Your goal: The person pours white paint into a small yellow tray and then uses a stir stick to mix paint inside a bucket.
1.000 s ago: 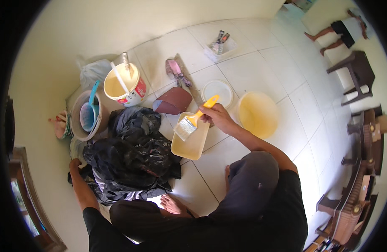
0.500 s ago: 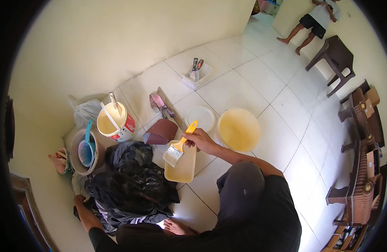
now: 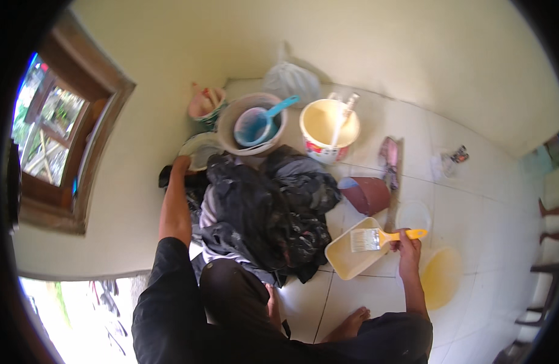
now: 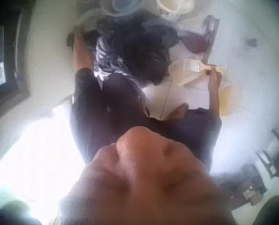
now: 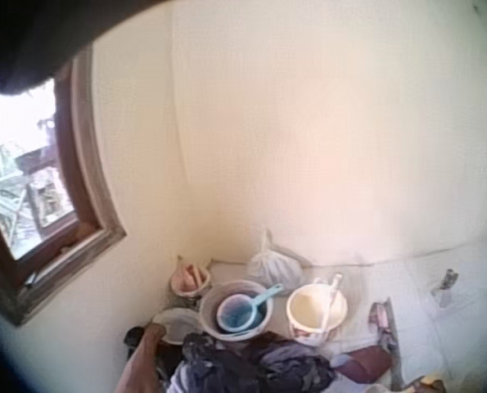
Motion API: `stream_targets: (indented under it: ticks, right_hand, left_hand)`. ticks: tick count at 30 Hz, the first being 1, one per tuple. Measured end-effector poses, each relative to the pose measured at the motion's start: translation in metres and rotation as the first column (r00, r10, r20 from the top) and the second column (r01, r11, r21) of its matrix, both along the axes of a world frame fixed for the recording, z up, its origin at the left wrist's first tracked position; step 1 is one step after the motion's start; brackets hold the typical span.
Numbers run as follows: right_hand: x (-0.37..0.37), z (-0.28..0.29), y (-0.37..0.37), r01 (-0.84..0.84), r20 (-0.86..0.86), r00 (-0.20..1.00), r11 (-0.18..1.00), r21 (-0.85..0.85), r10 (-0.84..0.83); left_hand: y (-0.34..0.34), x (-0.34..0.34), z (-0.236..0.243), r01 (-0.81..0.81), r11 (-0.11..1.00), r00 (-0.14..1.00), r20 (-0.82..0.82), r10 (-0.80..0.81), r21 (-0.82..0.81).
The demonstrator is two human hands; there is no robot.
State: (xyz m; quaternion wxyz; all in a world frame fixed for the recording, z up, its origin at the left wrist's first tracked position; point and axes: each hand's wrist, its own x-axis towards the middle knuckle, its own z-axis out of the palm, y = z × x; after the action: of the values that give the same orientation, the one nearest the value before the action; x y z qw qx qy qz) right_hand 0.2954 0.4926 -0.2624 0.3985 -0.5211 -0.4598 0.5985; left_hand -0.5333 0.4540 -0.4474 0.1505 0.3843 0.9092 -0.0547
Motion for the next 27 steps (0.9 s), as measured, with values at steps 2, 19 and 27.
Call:
stream_targets:
  ticks: [2,19,27]
  right_hand:
    - [-0.002,0.002,0.002,-0.027,-0.003,1.0,1.0,0.005,0.027]
    - [0.022,-0.014,0.005,-0.06,-0.108,0.992,0.998,-0.01,0.058]
    - [0.036,-0.022,-0.008,-0.06,-0.185,0.981,0.998,-0.002,0.059]
  left_hand:
    - [0.02,0.016,0.01,-0.717,0.692,0.635,0.493,0.595,0.089]
    - [-0.036,0.035,0.211,-0.549,0.644,0.836,0.34,0.431,0.534]
    - [-0.09,0.062,0.286,-0.413,0.566,0.89,0.448,0.085,0.713]
